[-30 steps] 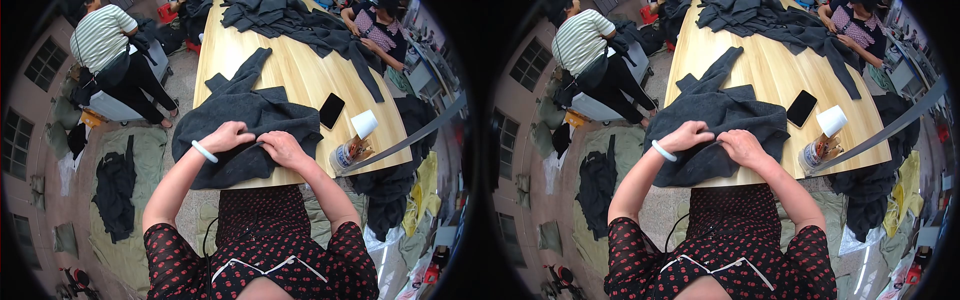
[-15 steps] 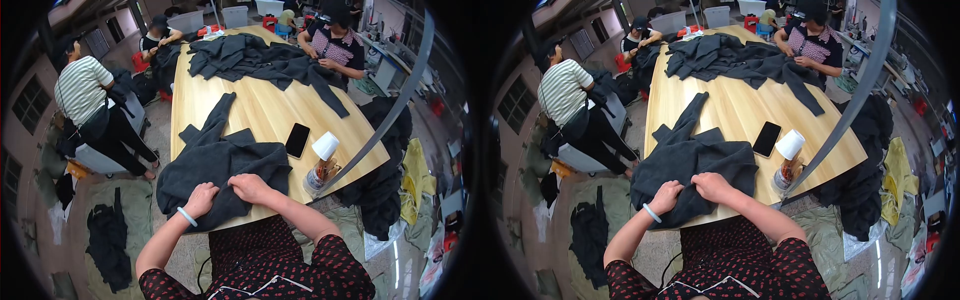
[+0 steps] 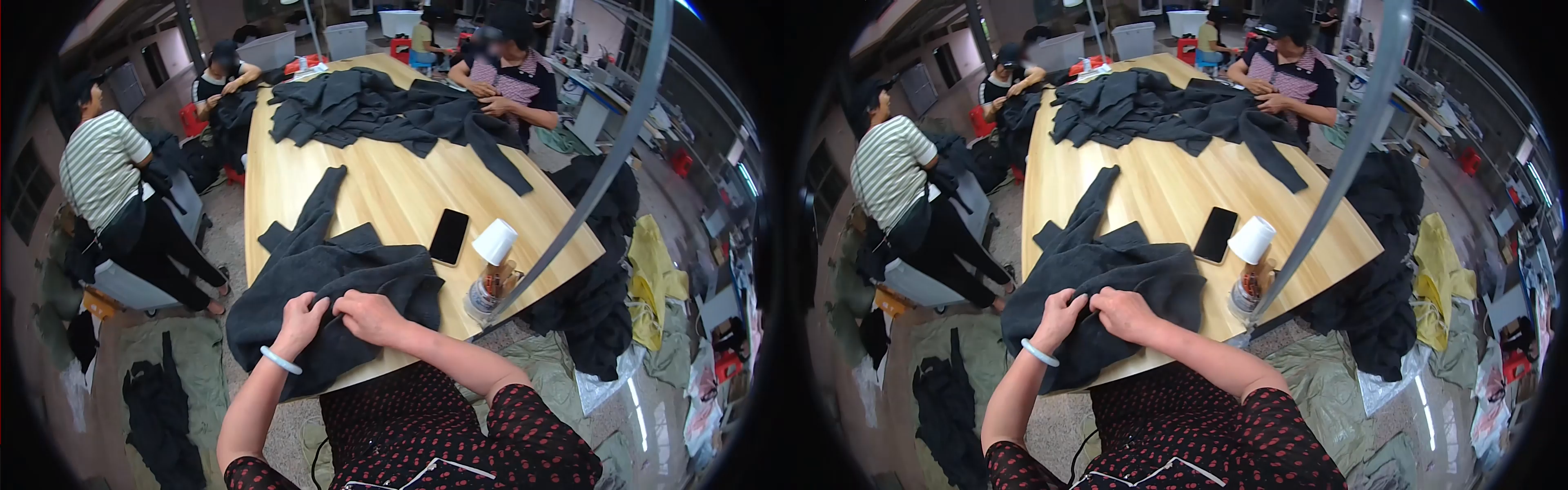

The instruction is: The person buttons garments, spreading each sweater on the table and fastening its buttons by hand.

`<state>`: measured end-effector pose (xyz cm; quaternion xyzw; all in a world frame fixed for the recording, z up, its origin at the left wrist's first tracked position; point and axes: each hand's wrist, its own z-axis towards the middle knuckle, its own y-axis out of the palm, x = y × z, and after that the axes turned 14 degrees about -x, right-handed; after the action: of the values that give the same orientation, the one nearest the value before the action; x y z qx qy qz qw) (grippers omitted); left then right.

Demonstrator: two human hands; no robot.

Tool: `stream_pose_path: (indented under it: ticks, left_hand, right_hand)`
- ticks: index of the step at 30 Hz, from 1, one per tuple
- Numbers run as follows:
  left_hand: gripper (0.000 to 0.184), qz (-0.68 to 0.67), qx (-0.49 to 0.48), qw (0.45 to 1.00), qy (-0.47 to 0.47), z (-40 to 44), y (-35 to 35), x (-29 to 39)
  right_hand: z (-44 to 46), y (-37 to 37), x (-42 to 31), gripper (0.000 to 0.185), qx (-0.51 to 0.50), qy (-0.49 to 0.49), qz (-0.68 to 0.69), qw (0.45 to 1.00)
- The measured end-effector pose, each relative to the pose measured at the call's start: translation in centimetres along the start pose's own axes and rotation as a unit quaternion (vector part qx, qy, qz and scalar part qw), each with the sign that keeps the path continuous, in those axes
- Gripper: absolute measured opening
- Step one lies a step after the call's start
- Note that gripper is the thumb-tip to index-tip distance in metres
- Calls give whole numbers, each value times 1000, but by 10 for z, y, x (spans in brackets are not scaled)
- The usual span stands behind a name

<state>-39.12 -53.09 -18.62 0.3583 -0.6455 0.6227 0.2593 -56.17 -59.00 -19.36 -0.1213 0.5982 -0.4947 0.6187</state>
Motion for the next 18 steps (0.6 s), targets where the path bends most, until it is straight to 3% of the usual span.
stream_pose_path:
  ticks: [4,10,18]
  left_hand:
    - [27,18,-18,1000,-1,2,4,-5]
    - [21,-141,-89,984,-61,-7,-3,16]
    - [26,-90,-61,993,-51,-1,5,-1]
  right_hand:
    - [2,2,-3,10,-1,10,-3,1000]
    - [5,7,0,14,4,32,6,999]
    - [5,9,3,14,14,11,-19,1000]
